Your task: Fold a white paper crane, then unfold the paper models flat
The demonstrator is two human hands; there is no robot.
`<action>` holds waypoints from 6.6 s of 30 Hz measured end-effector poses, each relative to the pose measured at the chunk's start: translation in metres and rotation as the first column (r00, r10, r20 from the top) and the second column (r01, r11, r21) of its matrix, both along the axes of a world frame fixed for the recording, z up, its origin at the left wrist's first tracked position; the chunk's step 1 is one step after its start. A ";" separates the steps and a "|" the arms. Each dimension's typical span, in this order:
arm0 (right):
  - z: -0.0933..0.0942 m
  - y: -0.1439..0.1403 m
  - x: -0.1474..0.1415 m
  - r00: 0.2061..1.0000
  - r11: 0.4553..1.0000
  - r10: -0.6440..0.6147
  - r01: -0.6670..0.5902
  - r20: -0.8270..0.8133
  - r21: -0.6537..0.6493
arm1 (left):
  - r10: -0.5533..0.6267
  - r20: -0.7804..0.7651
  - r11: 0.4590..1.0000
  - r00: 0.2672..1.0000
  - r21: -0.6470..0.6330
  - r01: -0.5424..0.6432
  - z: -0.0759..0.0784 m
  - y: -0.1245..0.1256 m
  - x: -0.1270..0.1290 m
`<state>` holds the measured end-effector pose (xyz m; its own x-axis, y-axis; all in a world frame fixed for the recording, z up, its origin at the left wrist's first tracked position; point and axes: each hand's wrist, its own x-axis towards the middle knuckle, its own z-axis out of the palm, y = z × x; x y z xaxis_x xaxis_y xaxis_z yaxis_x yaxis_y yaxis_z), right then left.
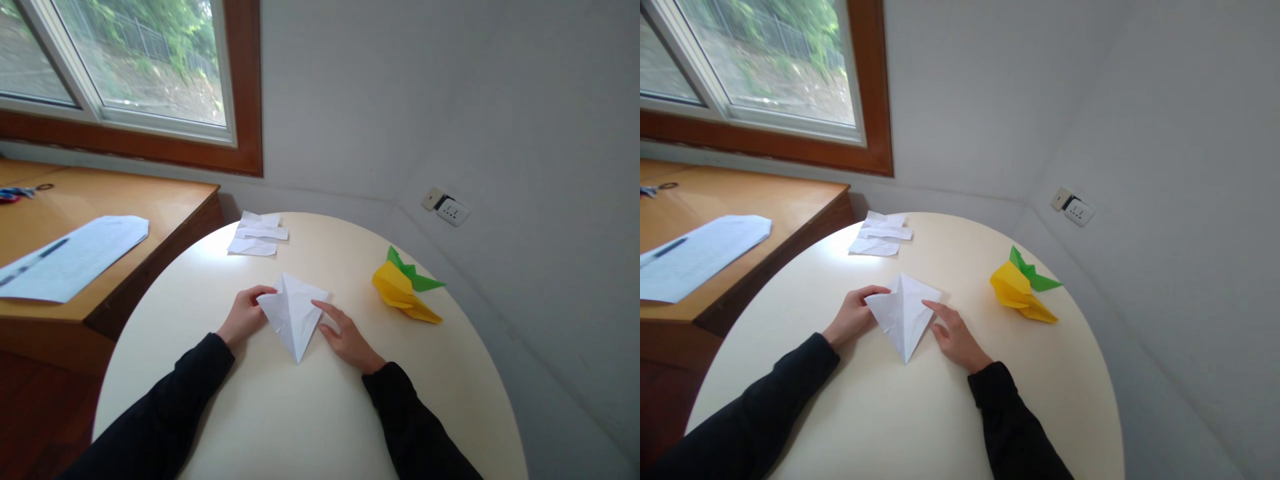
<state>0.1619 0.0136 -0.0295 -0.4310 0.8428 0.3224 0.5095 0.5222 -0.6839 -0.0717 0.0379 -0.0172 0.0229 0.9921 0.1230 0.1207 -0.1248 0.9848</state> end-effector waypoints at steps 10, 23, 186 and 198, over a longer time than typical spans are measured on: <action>0.003 -0.002 -0.009 0.978 0.988 0.043 -0.071 0.203 0.134 | 0.040 -0.129 0.995 0.991 0.093 -0.028 -0.004 -0.003 0.001; 0.000 -0.005 -0.010 0.987 0.988 -0.069 0.087 -0.147 0.124 | 0.171 -0.246 0.972 0.954 0.199 -0.124 -0.006 -0.005 0.002; -0.006 -0.004 -0.013 0.926 0.966 -0.216 0.249 -0.311 0.072 | -0.153 -0.264 0.963 0.952 0.177 0.204 -0.004 -0.018 0.018; -0.009 -0.007 -0.018 0.908 0.963 -0.256 0.269 -0.331 -0.007 | -0.196 -0.199 0.971 0.960 0.100 0.219 -0.003 -0.024 0.023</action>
